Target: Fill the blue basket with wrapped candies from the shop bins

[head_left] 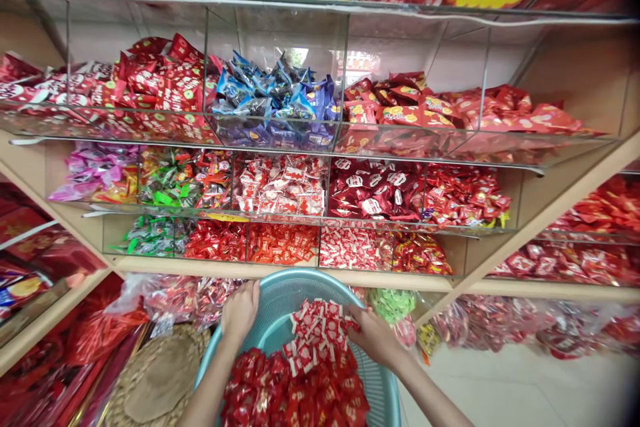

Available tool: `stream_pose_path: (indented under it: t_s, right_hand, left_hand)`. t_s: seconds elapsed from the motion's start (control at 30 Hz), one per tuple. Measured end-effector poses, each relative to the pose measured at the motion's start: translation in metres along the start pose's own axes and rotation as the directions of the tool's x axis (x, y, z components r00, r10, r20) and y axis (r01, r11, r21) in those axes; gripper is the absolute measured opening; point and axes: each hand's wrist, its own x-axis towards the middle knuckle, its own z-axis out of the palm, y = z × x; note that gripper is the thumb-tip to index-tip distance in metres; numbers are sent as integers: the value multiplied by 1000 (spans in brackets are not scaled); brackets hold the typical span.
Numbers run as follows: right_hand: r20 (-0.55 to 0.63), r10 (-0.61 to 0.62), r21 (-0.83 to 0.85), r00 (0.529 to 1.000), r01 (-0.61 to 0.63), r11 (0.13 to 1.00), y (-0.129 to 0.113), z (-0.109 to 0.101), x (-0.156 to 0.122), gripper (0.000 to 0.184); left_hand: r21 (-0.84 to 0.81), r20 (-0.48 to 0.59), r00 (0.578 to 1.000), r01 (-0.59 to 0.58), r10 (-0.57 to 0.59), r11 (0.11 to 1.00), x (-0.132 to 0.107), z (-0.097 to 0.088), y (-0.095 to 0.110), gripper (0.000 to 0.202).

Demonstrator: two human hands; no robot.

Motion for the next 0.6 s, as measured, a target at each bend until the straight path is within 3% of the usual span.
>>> stream_pose_path:
  t_s: [0.13, 0.4, 0.47, 0.53, 0.6]
  right_hand:
    - [23, -9, -89, 1000, 11, 996, -5, 4, -3, 27]
    - [-16, -15, -78, 1000, 14, 997, -2, 9, 0, 14]
    - [-47, 1, 3, 999, -1, 1000, 1, 9, 1, 17]
    - [-98, 21, 189, 995, -2, 982, 3, 7, 2, 19]
    - [-136, 38, 459, 990, 29, 888, 2, 1, 1, 17]
  left_hand:
    - [-5, 20, 1000, 9, -9, 1000, 0, 0, -1, 50]
    - [2, 39, 999, 19, -19, 1000, 0, -3, 0, 51]
    - [5, 40, 999, 14, -14, 1000, 0, -3, 0, 51]
    - [5, 43, 999, 11, -11, 1000, -1, -3, -1, 51]
    - [3, 44, 999, 6, -6, 1000, 0, -3, -1, 52]
